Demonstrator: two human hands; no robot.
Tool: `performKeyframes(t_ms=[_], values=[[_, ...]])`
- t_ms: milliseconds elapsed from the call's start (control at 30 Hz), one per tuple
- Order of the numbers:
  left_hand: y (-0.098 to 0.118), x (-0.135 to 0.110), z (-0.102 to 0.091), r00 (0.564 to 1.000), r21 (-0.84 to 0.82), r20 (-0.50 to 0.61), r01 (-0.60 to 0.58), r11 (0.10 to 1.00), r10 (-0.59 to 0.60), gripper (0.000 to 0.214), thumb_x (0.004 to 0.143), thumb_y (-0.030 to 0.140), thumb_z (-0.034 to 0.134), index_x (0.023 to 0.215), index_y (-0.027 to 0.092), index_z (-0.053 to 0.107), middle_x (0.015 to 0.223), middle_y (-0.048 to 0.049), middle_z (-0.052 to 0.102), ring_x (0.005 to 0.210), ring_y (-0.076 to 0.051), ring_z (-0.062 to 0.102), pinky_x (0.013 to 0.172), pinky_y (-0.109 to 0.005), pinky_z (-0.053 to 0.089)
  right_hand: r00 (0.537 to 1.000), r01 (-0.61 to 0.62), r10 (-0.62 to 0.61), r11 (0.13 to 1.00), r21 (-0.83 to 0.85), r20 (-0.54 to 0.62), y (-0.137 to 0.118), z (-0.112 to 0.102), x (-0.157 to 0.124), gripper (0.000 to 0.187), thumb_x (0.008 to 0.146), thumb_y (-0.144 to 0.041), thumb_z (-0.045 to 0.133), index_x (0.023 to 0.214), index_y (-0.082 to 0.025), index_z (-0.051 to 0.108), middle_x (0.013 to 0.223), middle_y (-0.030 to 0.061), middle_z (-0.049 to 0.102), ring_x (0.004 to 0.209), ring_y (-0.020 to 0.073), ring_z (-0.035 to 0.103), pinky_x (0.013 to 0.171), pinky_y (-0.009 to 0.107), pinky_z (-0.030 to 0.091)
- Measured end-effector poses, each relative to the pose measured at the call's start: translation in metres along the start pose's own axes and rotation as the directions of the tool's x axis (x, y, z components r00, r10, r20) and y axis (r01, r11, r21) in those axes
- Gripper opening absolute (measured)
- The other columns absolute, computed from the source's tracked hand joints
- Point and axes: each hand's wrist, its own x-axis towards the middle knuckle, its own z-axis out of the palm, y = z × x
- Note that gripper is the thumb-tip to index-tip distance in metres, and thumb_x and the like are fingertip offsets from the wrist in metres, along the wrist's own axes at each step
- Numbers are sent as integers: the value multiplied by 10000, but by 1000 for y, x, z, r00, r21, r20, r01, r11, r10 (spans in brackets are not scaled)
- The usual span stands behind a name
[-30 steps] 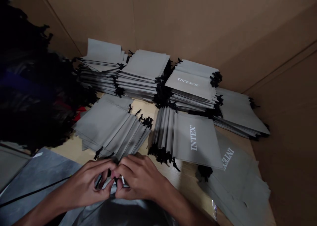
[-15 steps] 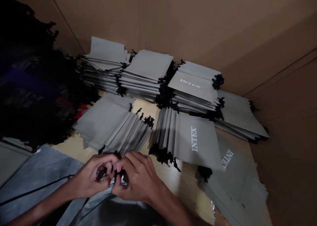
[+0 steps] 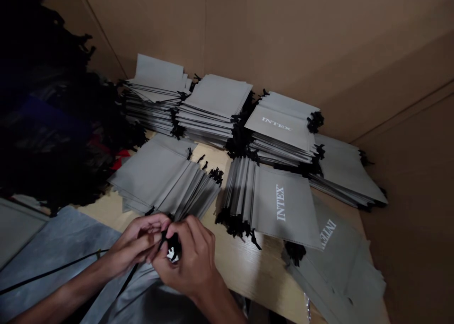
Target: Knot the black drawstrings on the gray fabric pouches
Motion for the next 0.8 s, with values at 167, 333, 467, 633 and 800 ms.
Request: performKeyframes(t_ms=[167,333,467,633,800], values=[[16,-3,-4,999,6,-32,-9,1000,10,350,926,511,768,870,215,590,681,59,586,505,-85,482,476,-188,377,1000,21,-21,1000,-8,-14,-1,-1,3,171,857,-140,612,987,-248,587,805,-2,611,685,177,616,600,298,454],[28,-17,-7,997,202,-37,-59,978,68,290,990,474,751,1153,244,680,697,48,637,615,-148,632,448,-172,417,995,51,-52,999,17,80,4,-8,5,171,889,-146,625,1029,-243,612,853,7,667,737,179,661,644,293,496],[17,-24,-5,996,205,-71,71,976,-57,451,957,584,767,1239,243,680,645,78,601,421,-95,450,332,-167,335,987,30,-36,999,41,159,6,-14,4,141,953,-182,642,1081,-240,644,848,-5,673,738,170,668,638,282,480],[7,-30,-6,978,202,-173,155,967,-120,484,928,613,779,1219,227,755,625,83,580,387,-69,364,312,-162,296,943,0,-3,1000,9,332,4,-33,4,123,1024,-214,666,1142,-241,646,978,26,695,878,197,692,713,297,499],[-5,-34,-4,969,190,-243,81,978,-33,406,903,516,836,1195,236,801,602,86,586,398,-75,368,324,-170,302,898,91,-44,992,-87,438,5,-52,14,78,1057,-199,614,1124,-237,607,1029,39,688,952,230,663,750,333,469]])
